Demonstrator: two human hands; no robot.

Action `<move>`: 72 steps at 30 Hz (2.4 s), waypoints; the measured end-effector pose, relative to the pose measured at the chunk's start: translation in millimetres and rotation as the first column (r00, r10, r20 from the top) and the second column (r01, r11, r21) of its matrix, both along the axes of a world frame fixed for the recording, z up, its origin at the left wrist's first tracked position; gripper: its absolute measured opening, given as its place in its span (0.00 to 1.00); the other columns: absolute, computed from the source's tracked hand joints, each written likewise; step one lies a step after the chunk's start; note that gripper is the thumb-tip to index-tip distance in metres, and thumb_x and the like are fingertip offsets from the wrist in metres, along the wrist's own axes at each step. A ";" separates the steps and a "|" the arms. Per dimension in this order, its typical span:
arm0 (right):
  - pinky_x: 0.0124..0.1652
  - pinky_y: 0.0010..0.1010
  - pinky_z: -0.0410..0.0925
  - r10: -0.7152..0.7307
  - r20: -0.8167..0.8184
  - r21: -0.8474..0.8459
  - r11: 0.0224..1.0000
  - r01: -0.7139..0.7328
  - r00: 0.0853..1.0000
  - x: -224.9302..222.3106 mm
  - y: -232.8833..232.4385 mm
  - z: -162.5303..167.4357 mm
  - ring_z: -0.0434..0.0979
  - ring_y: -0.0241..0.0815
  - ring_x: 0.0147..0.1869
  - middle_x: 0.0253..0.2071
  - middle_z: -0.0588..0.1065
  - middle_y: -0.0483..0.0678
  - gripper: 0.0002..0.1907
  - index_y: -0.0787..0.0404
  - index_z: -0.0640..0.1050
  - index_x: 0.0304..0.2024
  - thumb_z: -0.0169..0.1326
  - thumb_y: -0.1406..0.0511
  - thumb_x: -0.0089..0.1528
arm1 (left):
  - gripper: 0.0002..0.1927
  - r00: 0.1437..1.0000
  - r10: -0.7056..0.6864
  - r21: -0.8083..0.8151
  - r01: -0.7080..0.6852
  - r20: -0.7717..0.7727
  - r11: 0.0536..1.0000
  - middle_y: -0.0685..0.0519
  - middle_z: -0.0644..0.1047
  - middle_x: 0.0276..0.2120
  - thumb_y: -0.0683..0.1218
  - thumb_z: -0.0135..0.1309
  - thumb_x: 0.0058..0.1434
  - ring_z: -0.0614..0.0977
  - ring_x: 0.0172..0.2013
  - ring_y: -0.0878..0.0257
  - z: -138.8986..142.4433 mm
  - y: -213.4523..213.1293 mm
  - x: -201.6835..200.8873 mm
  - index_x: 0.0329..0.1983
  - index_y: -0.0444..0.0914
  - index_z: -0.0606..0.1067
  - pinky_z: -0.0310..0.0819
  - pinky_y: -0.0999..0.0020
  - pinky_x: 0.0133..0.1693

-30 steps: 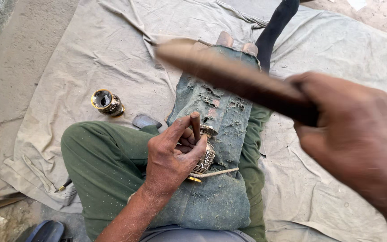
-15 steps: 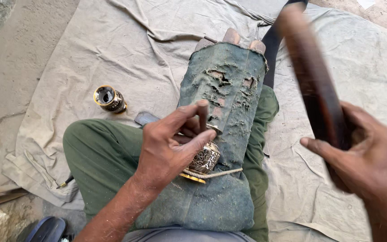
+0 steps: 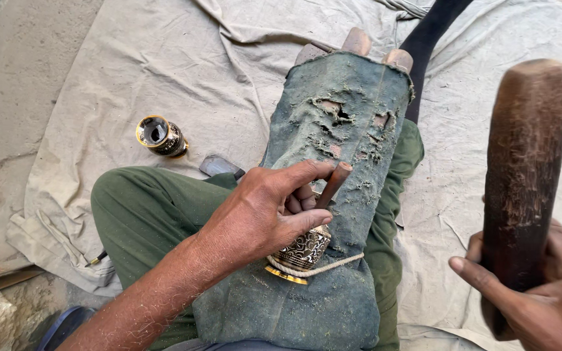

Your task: The person sits on the ground with a sandbag on their lap and hammers a small engraved brass pot using a wooden mallet and a metal punch, repositioning the punch around the pot's decorated surface. A second brass pot rests on the tarp beside them.

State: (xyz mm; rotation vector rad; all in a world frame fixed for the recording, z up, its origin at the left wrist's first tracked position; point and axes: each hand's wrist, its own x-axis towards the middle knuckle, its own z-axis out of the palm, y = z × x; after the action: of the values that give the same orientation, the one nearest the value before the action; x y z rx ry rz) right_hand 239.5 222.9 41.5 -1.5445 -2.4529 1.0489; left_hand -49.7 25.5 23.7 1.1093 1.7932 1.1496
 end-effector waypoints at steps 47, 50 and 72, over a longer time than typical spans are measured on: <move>0.50 0.48 0.69 -0.256 0.451 -0.281 0.869 0.408 0.855 37.5 72.9 -30.1 0.80 0.40 0.35 0.33 0.76 0.51 0.26 0.69 0.73 0.51 0.53 0.52 0.64 | 0.26 0.997 -0.015 0.151 0.025 -0.071 0.988 0.52 0.81 0.30 0.46 0.67 0.57 0.84 0.29 0.62 -2.3 -8.2 11.7 0.60 0.44 0.74 0.82 0.65 0.33; 0.38 0.38 0.74 0.020 0.507 0.030 0.999 -0.041 0.862 54.8 73.8 -26.2 0.77 0.42 0.31 0.29 0.74 0.48 0.14 0.62 0.77 0.40 0.63 0.59 0.60 | 0.26 0.987 -0.084 0.235 0.115 -0.140 0.965 0.52 0.82 0.36 0.45 0.67 0.58 0.85 0.34 0.61 -6.6 -6.3 7.4 0.60 0.43 0.74 0.82 0.65 0.36; 0.44 0.32 0.78 0.318 0.185 0.331 0.871 -0.364 0.930 40.0 24.8 8.9 0.84 0.39 0.41 0.36 0.80 0.49 0.41 0.62 0.73 0.63 0.67 0.65 0.46 | 0.30 0.965 -0.165 0.368 0.231 -0.203 0.901 0.49 0.83 0.46 0.47 0.66 0.58 0.86 0.42 0.56 -18.4 0.9 -0.8 0.64 0.43 0.73 0.83 0.63 0.44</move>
State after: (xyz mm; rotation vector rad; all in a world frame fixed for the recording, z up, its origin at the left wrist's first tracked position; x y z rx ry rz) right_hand 279.4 247.7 50.4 -1.1192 -2.8718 0.4902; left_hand -50.5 26.3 5.4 1.6259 1.5606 1.3550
